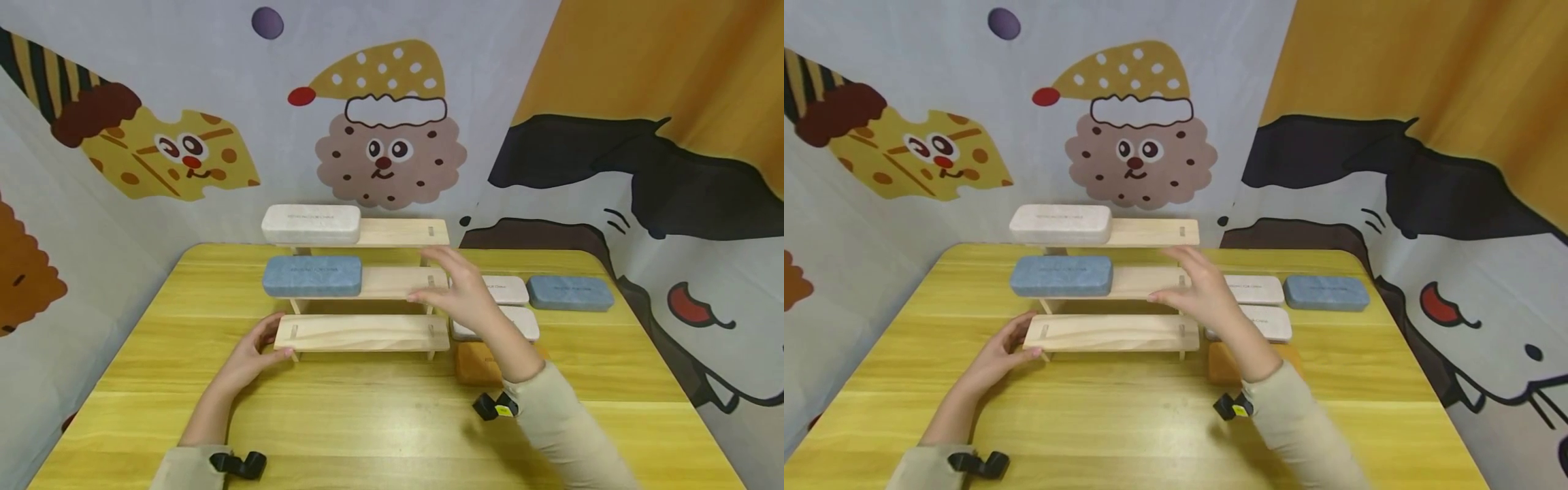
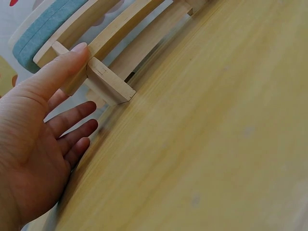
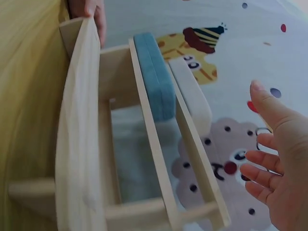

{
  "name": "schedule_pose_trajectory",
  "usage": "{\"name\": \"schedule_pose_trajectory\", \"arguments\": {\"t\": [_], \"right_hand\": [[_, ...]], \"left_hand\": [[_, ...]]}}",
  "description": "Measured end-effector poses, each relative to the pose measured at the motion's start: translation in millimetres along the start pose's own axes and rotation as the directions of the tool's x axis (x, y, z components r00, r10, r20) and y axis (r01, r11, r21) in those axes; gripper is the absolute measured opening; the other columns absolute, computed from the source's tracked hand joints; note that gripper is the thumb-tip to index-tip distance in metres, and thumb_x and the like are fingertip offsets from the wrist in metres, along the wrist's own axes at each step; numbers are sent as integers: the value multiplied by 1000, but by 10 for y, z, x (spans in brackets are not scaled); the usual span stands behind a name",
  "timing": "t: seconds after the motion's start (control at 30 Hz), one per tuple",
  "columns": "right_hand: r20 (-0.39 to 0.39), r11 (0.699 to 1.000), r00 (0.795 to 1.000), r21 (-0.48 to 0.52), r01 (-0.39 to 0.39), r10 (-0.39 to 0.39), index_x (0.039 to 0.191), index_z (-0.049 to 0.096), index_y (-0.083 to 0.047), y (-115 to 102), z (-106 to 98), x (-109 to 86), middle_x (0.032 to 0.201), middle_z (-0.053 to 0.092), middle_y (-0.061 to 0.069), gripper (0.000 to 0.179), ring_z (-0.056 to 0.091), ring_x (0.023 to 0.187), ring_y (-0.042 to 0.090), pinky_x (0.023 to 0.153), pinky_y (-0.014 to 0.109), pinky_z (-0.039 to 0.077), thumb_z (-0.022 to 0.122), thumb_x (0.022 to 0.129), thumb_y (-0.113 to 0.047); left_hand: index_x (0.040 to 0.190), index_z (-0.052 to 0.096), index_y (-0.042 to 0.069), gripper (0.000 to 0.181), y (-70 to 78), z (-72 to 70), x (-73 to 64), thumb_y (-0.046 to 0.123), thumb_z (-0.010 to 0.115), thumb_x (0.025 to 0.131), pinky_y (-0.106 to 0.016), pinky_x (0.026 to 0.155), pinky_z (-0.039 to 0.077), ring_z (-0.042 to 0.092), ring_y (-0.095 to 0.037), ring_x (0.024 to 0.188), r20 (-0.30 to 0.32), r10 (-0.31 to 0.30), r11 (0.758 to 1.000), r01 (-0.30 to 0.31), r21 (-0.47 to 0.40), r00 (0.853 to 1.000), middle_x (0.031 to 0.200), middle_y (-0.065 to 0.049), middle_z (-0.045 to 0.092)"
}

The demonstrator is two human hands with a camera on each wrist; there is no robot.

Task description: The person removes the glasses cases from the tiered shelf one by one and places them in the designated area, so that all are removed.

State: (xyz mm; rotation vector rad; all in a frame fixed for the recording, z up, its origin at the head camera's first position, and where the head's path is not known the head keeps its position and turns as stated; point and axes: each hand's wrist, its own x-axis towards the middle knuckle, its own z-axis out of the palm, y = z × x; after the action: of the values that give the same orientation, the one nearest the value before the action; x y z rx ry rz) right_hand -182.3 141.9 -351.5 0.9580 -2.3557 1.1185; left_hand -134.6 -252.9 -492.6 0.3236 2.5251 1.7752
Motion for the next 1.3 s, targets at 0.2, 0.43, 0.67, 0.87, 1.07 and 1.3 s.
{"name": "schedule_pose_trajectory", "arguments": {"t": [0.2,0.43,0.67,0.87,1.07,1.3], "right_hand": [[46,998,997,11,-64,63,135,54,-11,-65,238,76,133,53,3,76,49,122,22,100,43,39,85,70,-37],[89,990,986,13,-143,142,135,54,-12,-108,455,165,136,51,5,77,46,125,25,102,46,35,84,71,-41],[136,983,975,15,-182,178,137,52,-13,-111,635,271,137,49,6,78,46,125,25,102,45,36,82,72,-44],[151,981,971,11,-191,188,137,51,-12,-82,791,357,137,50,5,80,46,124,24,102,43,36,83,70,-42],[141,985,976,18,-169,165,137,51,-9,-52,903,411,134,52,6,80,48,123,23,103,37,36,85,70,-34],[185,974,959,28,-224,215,140,48,-11,-4,996,467,135,50,7,81,49,121,26,100,37,39,81,72,-42]], "left_hand": [[147,32,3,76,-14,3,2,15,74,86,-37,96,34,43,-32,117,1,-1,1000,1,0,1000,135,-19,47],[148,32,2,76,-4,-2,6,14,74,85,-35,96,35,43,-32,117,3,-3,1000,3,-4,1000,135,-20,46],[148,31,3,76,10,-5,5,15,74,86,-36,96,34,43,-32,117,5,-4,1000,4,-2,1000,135,-19,47],[148,31,4,76,7,-1,7,16,74,86,-37,97,34,43,-31,117,4,-9,1000,9,-5,1000,135,-19,47],[148,31,3,76,13,-1,3,15,74,86,-33,96,34,43,-32,117,5,-10,1000,10,-9,1000,135,-19,46],[148,30,4,77,2,6,2,16,74,86,-43,98,32,43,-32,118,5,-17,1000,17,-1,1000,136,-19,46]]}}
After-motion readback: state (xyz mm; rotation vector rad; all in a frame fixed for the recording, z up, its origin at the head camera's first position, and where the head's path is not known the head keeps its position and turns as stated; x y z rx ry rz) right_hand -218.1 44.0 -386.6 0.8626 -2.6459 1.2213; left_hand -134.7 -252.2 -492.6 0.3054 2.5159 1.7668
